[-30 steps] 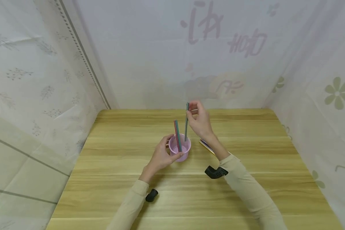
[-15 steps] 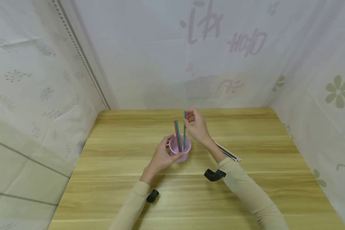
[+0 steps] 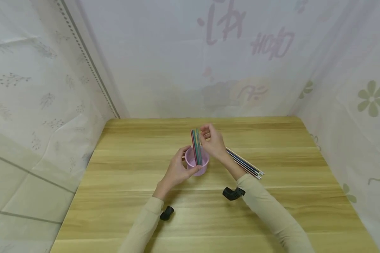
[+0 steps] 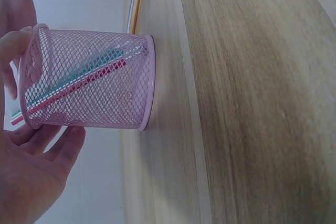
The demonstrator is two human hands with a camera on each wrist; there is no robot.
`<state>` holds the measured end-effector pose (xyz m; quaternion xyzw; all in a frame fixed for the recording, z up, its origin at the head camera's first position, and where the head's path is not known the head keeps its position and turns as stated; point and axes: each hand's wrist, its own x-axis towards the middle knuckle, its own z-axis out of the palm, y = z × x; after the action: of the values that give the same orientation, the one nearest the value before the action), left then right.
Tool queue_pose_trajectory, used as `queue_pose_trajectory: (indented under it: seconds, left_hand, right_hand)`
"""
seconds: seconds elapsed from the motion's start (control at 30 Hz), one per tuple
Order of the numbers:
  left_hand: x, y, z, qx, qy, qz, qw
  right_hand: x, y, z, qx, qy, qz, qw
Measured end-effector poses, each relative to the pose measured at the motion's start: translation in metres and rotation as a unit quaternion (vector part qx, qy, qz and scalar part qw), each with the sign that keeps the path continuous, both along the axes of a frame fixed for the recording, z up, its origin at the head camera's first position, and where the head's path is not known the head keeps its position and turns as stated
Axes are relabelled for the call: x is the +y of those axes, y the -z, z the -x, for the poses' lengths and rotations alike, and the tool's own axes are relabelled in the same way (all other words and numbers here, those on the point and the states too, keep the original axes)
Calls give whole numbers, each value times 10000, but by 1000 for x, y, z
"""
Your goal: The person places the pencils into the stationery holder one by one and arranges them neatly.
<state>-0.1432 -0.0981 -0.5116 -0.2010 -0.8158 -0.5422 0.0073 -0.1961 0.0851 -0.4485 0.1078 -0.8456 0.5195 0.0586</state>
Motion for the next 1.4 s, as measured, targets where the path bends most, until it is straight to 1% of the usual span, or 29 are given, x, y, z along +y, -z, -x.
queue_pose_trajectory:
  seconds: [0.13,0.33,0.5,0.77,1.0,1.4]
  left_hand:
    - [0,-1,1,73,32,62,9999]
    - [1,1,2,126,-22,22,9999]
    - [2,3,2,125,-66,45,9999]
    - [2,-1,1,-22,-166,106,9998]
    - [2,0,1,-65,-180,49,9998]
    - [2,1,1,-21,-170,-18,9999]
  right_hand:
    - [3,2,0,39,140,-49,9999]
    - [13,4,0,71,198,-43,9998]
    - [25,8,2,-75,278,-81,9996]
    - [49,13,5,-310,465,-194,9982]
    - [70,26,10,-325,670,-271,9969]
    - [95,49,14,-544,607,-745,9939]
